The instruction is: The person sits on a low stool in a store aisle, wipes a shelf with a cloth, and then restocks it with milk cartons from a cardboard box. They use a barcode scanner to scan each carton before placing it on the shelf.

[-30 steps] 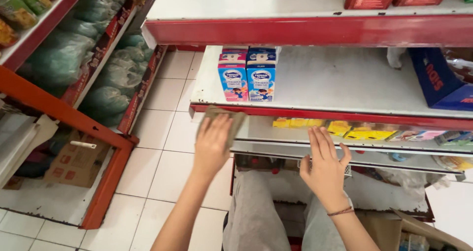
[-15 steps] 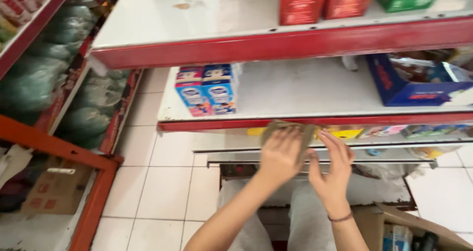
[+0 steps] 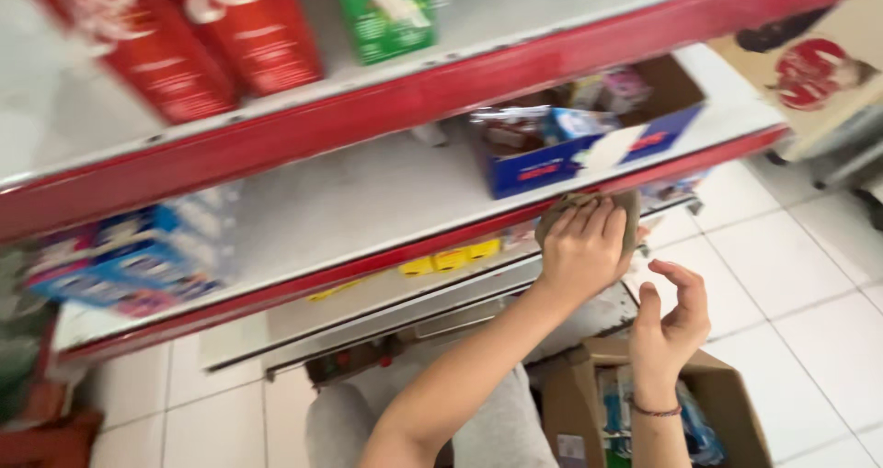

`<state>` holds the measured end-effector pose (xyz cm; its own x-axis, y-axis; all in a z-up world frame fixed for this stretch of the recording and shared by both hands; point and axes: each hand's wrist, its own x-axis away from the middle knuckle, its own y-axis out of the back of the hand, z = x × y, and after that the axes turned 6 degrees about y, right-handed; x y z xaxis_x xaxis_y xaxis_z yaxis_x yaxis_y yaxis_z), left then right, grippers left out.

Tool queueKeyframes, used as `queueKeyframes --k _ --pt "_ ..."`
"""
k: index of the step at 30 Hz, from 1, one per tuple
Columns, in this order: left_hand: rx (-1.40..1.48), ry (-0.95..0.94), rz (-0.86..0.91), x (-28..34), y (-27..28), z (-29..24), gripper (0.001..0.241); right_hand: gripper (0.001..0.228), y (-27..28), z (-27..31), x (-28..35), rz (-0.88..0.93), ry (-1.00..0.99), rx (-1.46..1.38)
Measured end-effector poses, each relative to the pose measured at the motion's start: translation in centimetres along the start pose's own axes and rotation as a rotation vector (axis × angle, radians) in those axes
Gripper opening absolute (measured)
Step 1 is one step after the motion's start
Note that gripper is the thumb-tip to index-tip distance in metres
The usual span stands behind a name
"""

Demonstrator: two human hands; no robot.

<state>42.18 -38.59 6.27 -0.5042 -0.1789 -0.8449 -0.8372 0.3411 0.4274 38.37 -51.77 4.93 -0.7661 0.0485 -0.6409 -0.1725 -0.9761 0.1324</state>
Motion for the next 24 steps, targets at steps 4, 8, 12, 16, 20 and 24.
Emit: queueKeyframes --k 4,8,12,16,20,24 --pt "-0.020 -0.016 -0.011 -2.1 -7.0 -3.7 0.031 0.027 3.0 -2.4 -1.7 -0.064 -0.061 0.051" --pt "-0.011 -0.011 0.013 -3.8 -13.4 -6.9 0.033 0.026 5.7 -4.3 -2.7 -0.111 -0.119 0.127" --pt "0.007 0.008 0.058 -5.1 -18.4 -9.1 0.033 0.025 7.6 -5.8 -3.1 -0.156 -0.192 0.177" --pt "0.021 0.026 0.078 -6.4 -21.2 -10.9 0.031 0.023 8.5 -6.9 -3.2 -0.167 -0.159 0.146" --pt "0.122 0.112 0.241 -8.7 -20.8 -11.9 0.031 0.023 8.4 -7.4 -2.7 -0.180 -0.268 0.157" --pt "0.290 0.347 0.475 -10.3 -17.9 -12.1 0.035 0.027 7.7 -7.9 -2.1 -0.115 -0.125 0.183"
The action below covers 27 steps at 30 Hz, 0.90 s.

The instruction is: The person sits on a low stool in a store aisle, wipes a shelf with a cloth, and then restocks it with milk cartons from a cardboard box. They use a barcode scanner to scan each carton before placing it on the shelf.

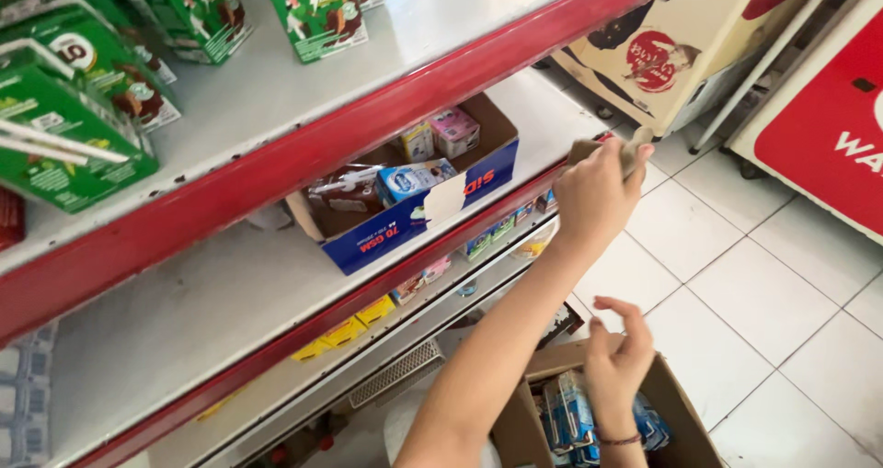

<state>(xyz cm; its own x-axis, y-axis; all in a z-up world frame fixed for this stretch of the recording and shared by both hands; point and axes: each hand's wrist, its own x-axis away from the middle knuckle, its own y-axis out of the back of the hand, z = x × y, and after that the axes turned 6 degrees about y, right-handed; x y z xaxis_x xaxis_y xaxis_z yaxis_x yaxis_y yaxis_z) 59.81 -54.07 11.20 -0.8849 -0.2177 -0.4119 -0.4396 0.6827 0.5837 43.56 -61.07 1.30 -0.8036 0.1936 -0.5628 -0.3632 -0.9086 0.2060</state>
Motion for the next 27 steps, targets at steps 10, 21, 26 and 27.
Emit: queueKeyframes --k 10,21,26,27 --pt "-0.595 -0.724 -0.250 5.6 8.9 10.0 0.046 0.026 -1.6 -0.1 2.1 0.137 -0.005 0.137" --pt "-0.988 -0.898 -0.220 1.5 1.8 11.7 0.050 0.025 -2.2 -0.5 2.3 0.179 -0.015 0.123" --pt "-1.020 -0.919 -0.162 -1.9 -3.5 9.2 0.050 0.027 -1.4 0.0 2.5 0.164 -0.022 0.196" --pt "-0.998 -0.931 -0.164 -2.0 -3.6 9.2 0.050 0.026 -1.2 0.2 2.6 0.158 -0.031 0.209"
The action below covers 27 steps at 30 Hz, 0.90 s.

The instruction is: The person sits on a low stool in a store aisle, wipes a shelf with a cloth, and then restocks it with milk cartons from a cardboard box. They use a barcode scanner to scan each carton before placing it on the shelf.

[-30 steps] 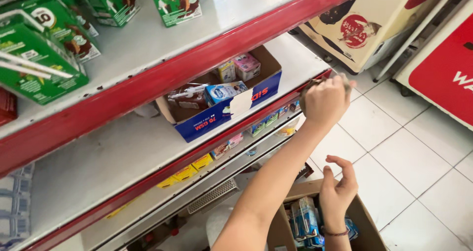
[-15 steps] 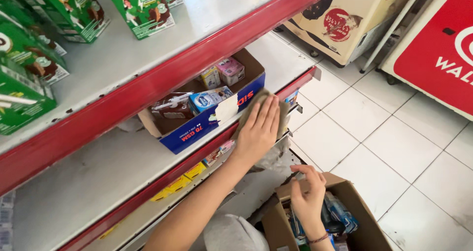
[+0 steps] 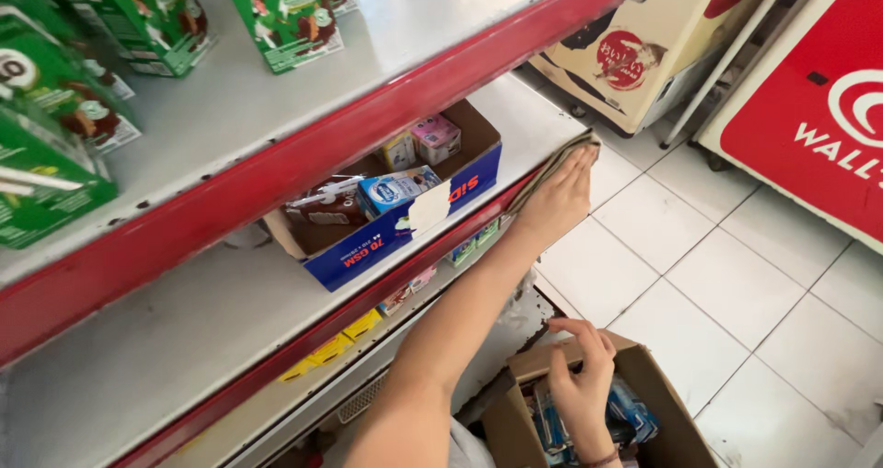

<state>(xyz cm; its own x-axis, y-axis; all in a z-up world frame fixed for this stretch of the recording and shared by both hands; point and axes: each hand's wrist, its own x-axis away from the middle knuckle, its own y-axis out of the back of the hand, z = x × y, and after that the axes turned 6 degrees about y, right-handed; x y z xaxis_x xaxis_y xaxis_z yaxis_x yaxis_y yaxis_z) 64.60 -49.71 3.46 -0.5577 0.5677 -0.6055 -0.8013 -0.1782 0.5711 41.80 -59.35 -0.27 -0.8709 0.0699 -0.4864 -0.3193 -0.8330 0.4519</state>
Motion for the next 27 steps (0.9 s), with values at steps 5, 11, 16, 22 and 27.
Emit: queueKeyframes --k 5,11,16,22,27 --pt "0.102 0.036 0.013 3.7 1.5 0.8 0.051 0.027 -0.4 1.3 0.8 0.027 -0.011 -0.074" --pt "0.099 0.156 0.051 15.3 9.0 5.1 0.055 0.024 -2.6 4.7 3.0 0.120 0.139 -0.130" --pt "-0.027 0.291 0.102 26.7 17.8 9.8 0.059 0.022 -6.1 9.1 6.7 0.251 0.295 -0.188" --pt "-0.169 0.461 0.224 39.5 27.4 14.3 0.065 0.022 -9.9 16.0 11.8 0.411 0.435 -0.322" --pt "-0.326 0.612 0.227 49.2 32.6 16.5 0.061 0.023 -12.0 22.2 15.4 0.473 0.616 -0.360"
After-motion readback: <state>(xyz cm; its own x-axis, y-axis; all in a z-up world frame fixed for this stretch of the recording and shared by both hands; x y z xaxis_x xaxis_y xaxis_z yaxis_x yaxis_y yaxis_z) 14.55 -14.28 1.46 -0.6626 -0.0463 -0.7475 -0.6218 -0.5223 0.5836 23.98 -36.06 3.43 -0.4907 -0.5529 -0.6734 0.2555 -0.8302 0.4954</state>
